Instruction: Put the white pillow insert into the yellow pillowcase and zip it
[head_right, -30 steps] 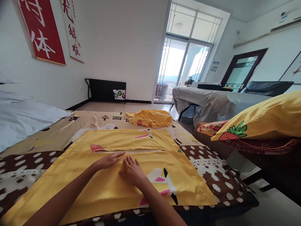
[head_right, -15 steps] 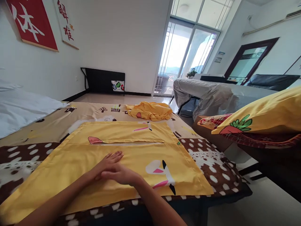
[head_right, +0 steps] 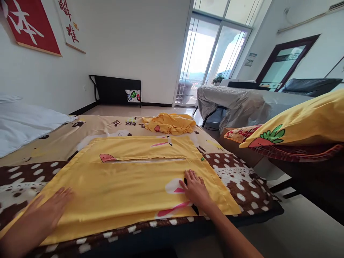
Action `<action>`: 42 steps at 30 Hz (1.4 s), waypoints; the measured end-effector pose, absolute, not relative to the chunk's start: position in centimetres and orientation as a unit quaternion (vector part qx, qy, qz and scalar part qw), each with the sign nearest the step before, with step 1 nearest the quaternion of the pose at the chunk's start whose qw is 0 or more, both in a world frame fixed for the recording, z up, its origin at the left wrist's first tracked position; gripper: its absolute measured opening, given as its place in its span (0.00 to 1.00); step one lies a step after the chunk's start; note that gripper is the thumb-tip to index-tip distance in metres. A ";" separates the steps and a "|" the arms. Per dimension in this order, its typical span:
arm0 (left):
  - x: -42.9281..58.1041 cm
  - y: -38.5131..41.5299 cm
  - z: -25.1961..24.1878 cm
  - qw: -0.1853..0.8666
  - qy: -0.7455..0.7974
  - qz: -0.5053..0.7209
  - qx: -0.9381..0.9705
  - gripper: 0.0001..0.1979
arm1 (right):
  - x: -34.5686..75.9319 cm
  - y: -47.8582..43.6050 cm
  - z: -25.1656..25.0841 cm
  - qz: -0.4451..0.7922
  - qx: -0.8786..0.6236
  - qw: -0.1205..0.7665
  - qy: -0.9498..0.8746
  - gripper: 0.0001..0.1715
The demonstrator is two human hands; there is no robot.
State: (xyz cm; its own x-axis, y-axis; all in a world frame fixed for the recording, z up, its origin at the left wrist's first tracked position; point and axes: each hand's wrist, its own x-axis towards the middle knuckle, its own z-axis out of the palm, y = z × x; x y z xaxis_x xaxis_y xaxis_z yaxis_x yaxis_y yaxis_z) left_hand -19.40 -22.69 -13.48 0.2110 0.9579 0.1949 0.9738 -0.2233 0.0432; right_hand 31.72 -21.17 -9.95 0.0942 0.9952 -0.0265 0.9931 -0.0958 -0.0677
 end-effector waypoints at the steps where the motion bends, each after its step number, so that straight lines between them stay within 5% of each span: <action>1: -16.3 -21.8 -12.0 0.040 -0.601 -0.083 -0.794 0.28 | 29.5 -20.5 -9.4 0.035 -0.719 0.027 -0.694 0.37; 6: -0.4 -16.7 -6.2 -0.021 -0.559 0.013 -0.829 0.32 | 16.2 -16.8 -8.3 0.106 -0.524 0.104 -0.838 0.33; 11: -4.8 -14.3 -8.5 -0.044 -0.571 -0.040 -0.819 0.26 | 21.2 -14.7 -9.9 0.137 -0.406 0.126 -0.895 0.30; 18: -19.6 -15.5 -12.2 0.057 -0.686 -0.085 -0.720 0.29 | 43.0 -14.2 -12.7 -0.014 -0.633 0.131 -0.763 0.30; 21: -15.7 -13.2 -10.5 0.062 -0.657 -0.085 -0.747 0.27 | 39.0 -12.0 -11.3 -0.068 -0.659 0.134 -0.737 0.27; 29: 2.4 -0.8 -8.5 -0.065 -0.587 -0.045 -0.805 0.26 | 16.6 -1.0 -9.7 0.047 -0.566 0.124 -0.814 0.28; 38: -12.7 4.0 -10.2 -0.020 -0.727 -0.030 -0.686 0.29 | 38.4 2.4 -11.7 0.038 -0.783 0.008 -0.621 0.35; 42: -12.1 4.1 -9.5 -0.025 -0.729 -0.018 -0.684 0.29 | 39.1 2.0 -10.8 -0.013 -0.814 -0.053 -0.579 0.33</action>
State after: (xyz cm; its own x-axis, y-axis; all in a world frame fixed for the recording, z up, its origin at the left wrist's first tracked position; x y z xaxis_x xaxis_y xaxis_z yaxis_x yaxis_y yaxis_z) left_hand -12.05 4.14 -9.53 -0.0631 0.9979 -0.0112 0.9961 0.0636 0.0605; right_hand 39.05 2.01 -10.83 0.3296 0.9433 -0.0404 0.9404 -0.3242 0.1023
